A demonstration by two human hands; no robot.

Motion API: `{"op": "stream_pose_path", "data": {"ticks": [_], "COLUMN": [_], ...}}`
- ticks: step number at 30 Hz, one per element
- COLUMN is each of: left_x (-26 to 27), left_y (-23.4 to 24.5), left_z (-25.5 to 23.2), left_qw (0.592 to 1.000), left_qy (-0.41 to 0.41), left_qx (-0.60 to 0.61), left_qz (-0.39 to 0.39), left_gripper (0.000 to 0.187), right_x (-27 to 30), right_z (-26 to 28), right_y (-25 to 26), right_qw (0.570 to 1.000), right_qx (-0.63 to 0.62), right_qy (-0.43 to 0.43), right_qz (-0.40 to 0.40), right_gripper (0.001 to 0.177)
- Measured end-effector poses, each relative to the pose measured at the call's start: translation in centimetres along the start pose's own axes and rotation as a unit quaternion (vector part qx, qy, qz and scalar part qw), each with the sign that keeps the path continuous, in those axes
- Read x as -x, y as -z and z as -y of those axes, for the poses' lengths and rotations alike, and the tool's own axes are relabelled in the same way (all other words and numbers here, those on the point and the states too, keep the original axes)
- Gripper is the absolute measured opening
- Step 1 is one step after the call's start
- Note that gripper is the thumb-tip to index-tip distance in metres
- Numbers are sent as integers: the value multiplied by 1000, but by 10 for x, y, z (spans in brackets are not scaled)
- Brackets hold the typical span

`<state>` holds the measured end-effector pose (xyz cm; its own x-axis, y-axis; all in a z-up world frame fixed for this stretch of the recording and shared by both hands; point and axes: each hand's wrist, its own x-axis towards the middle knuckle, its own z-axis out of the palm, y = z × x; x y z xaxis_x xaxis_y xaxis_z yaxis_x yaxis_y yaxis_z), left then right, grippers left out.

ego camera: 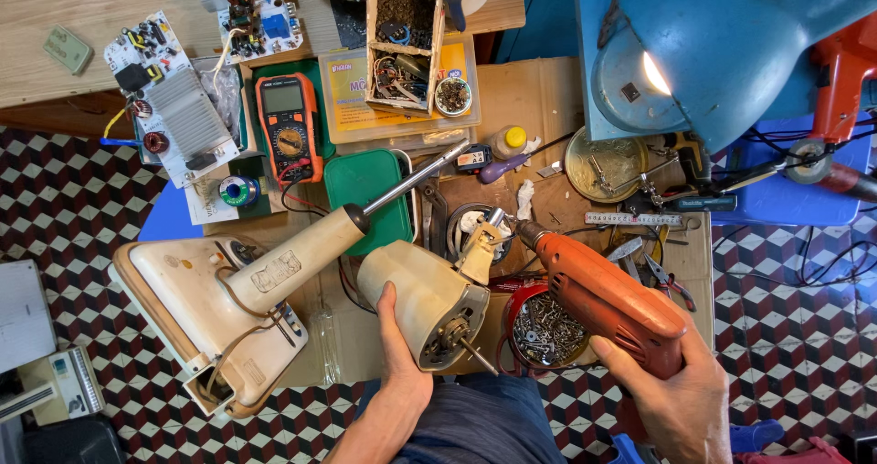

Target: The person disassembles a beige electric appliance, likely a mixer, by removing screws from its casing using a cordless drill and a manual screwdriver. They separate the housing to expose the internal motor and gears, then reassemble the unit by securing the casing back together.

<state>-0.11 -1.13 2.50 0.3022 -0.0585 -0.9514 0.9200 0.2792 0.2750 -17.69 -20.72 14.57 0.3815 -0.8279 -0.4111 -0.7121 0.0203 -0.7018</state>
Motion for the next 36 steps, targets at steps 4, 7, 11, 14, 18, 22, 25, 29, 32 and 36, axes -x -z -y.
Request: {"op": "stream_pose_path", "data": {"ticks": [4, 7, 11, 14, 18, 22, 25, 29, 32, 36], "left_x": [4, 8, 10, 10, 8, 4, 0, -4, -6, -8], "left_y": [-2, -4, -4, -4, -2, 0, 2, 5, 6, 7], "left_z": [-2, -2, -5, -5, -5, -3, -3, -4, -5, -4], "left_qw": [1000, 1000, 999, 999, 998, 998, 999, 998, 998, 998], "left_qy": [16, 20, 46, 41, 47, 46, 33, 26, 50, 49], "left_qx": [1, 4, 16, 21, 17, 34, 36, 36, 35, 35], "left_qz": [-20, -13, -16, -17, -25, -2, 9, 32, 14, 32], "left_gripper": [86, 85, 81, 80, 81, 81, 80, 82, 83, 84], "right_x": [-2, -4, -5, -5, -4, -2, -2, -1, 0, -2], "right_z": [-2, 0, 2, 3, 3, 1, -1, -5, -6, -7], "right_y": [1, 3, 2, 3, 3, 3, 3, 5, 6, 5], "right_qw": [1000, 1000, 1000, 1000, 999, 1000, 1000, 1000, 1000, 996], "right_qx": [-13, 21, 10, -3, 8, -4, 0, 20, 18, -75], "right_qy": [6, -3, -9, -17, -27, -22, -3, -5, -21, -30], "right_qz": [0, -3, -2, 10, 14, 14, 8, -2, 3, 23], "right_gripper": [67, 68, 67, 66, 67, 67, 67, 68, 68, 71]}}
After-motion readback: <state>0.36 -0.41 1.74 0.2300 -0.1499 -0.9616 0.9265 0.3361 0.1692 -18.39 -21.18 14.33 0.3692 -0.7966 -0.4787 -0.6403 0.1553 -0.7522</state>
